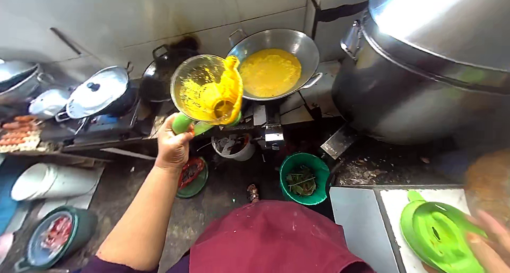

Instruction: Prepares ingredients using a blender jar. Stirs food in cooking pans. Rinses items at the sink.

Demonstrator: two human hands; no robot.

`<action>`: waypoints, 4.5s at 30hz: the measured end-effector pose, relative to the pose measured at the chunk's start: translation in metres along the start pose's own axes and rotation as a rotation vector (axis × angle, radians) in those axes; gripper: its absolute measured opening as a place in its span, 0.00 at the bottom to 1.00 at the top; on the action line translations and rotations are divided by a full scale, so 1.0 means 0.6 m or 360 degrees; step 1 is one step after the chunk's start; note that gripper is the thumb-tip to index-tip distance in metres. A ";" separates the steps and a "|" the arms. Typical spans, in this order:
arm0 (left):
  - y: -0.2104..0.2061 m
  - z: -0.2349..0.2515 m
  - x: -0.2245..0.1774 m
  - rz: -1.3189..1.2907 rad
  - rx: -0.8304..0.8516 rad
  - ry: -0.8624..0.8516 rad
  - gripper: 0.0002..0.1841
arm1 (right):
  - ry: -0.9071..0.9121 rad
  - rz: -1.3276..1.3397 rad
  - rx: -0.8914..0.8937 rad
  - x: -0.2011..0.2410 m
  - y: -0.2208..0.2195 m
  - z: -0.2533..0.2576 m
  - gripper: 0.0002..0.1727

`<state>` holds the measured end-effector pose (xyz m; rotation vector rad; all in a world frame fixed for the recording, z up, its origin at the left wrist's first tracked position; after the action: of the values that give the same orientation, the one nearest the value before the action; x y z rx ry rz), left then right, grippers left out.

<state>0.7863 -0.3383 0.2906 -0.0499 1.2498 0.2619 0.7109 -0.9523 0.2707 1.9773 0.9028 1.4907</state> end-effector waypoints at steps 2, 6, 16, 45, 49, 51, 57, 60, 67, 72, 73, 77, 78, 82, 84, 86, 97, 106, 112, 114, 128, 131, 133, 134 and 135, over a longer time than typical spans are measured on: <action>-0.003 -0.039 0.018 -0.0084 -0.0047 0.0108 0.22 | 0.0313 0.0067 0.0186 0.061 -0.048 0.040 0.28; 0.021 -0.123 0.094 -0.0269 -0.0270 0.0450 0.20 | 0.0446 -0.0047 0.0588 0.147 -0.203 0.086 0.25; 0.206 -0.447 0.267 -0.0562 -0.1347 0.1256 0.14 | -0.0244 0.0423 0.0806 0.179 -0.523 0.199 0.17; 0.302 -1.305 0.130 -0.0279 -0.2694 0.1879 0.15 | -0.0913 0.2696 -0.0513 0.177 -0.846 0.411 0.24; 0.264 -1.252 0.138 -0.0421 -0.2906 0.1663 0.13 | -0.0949 0.2774 -0.0503 0.168 -0.845 0.417 0.22; 0.254 -1.193 0.141 -0.0478 -0.2981 0.1623 0.13 | -0.0961 0.2839 -0.0506 0.166 -0.844 0.419 0.22; 0.251 -1.152 0.183 -0.0628 -0.2948 0.1488 0.10 | -0.0901 0.2911 -0.0519 0.151 -0.848 0.432 0.21; 0.251 -1.140 0.196 -0.0647 -0.2909 0.1464 0.11 | -0.0889 0.2940 -0.0516 0.149 -0.845 0.433 0.20; 0.254 -1.149 0.191 -0.0567 -0.2828 0.1564 0.12 | -0.0889 0.2905 -0.0512 0.153 -0.842 0.426 0.18; 0.259 -1.154 0.160 -0.0471 -0.2862 0.1674 0.12 | -0.0906 0.2877 -0.0517 0.151 -0.844 0.428 0.20; 0.261 -1.154 0.155 -0.0454 -0.2873 0.1701 0.13 | -0.0891 0.2878 -0.0527 0.152 -0.844 0.427 0.20; 0.270 -1.158 0.142 -0.0397 -0.2905 0.1727 0.14 | -0.0873 0.2912 -0.0596 0.151 -0.848 0.426 0.19; 0.273 -1.157 0.141 -0.0380 -0.2917 0.1711 0.14 | -0.0886 0.3013 -0.0671 0.151 -0.852 0.423 0.18; 0.284 -1.149 0.148 -0.0417 -0.2863 0.1685 0.14 | -0.1076 0.2696 -0.0459 0.182 -0.870 0.366 0.23; 0.286 -1.154 0.167 -0.0632 -0.2684 0.1824 0.13 | -0.1095 0.1716 0.0107 0.201 -0.880 0.329 0.26; 0.285 -1.161 0.187 -0.0968 -0.2417 0.2095 0.14 | -0.0820 0.0540 0.0780 0.226 -0.902 0.300 0.22; 0.388 -1.244 0.398 -0.0958 -0.1825 0.2135 0.10 | -0.0139 -0.1073 0.1616 0.316 -0.857 0.215 0.22; 0.559 -1.051 0.415 -0.0474 -0.1498 0.2253 0.11 | -0.0283 -0.0978 0.1483 0.286 -0.764 0.154 0.19; 0.603 -0.777 0.310 0.0015 -0.1489 0.2079 0.17 | 0.0060 -0.1011 0.1490 0.358 -0.783 0.181 0.17; 0.619 -0.715 0.304 0.0065 -0.1539 0.2005 0.18 | 0.0337 -0.0882 0.1319 0.440 -0.787 0.240 0.16; 0.685 -0.291 0.219 0.0307 -0.1579 0.1156 0.14 | 0.0747 -0.1143 0.0783 1.016 -0.864 0.645 0.42; 0.700 -0.239 0.226 0.0276 -0.1533 0.0967 0.14 | 0.0508 -0.1366 0.0958 1.006 -0.908 0.687 0.49; 0.714 -0.202 0.238 0.0218 -0.1470 0.0876 0.13 | 0.0402 -0.1362 0.1055 1.009 -0.926 0.709 0.49; 0.720 -0.181 0.246 0.0180 -0.1422 0.0833 0.13 | 0.0374 -0.1256 0.1100 1.014 -0.934 0.722 0.47; 0.727 -0.160 0.254 0.0153 -0.1346 0.0795 0.12 | 0.0357 -0.1087 0.1149 1.018 -0.940 0.737 0.42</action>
<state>0.6440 0.0927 0.1622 -0.8252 1.5551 0.8888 1.1289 -0.1217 0.1237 1.6253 2.1831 1.0563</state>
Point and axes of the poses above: each hand's wrist, its own z-axis towards the middle knuckle, its own y-axis out of the back of the hand, x = y × z, the point moved 7 cm from there along z, towards the middle knuckle, and after that the axes turned 9 degrees about x, right-handed, at the moved point
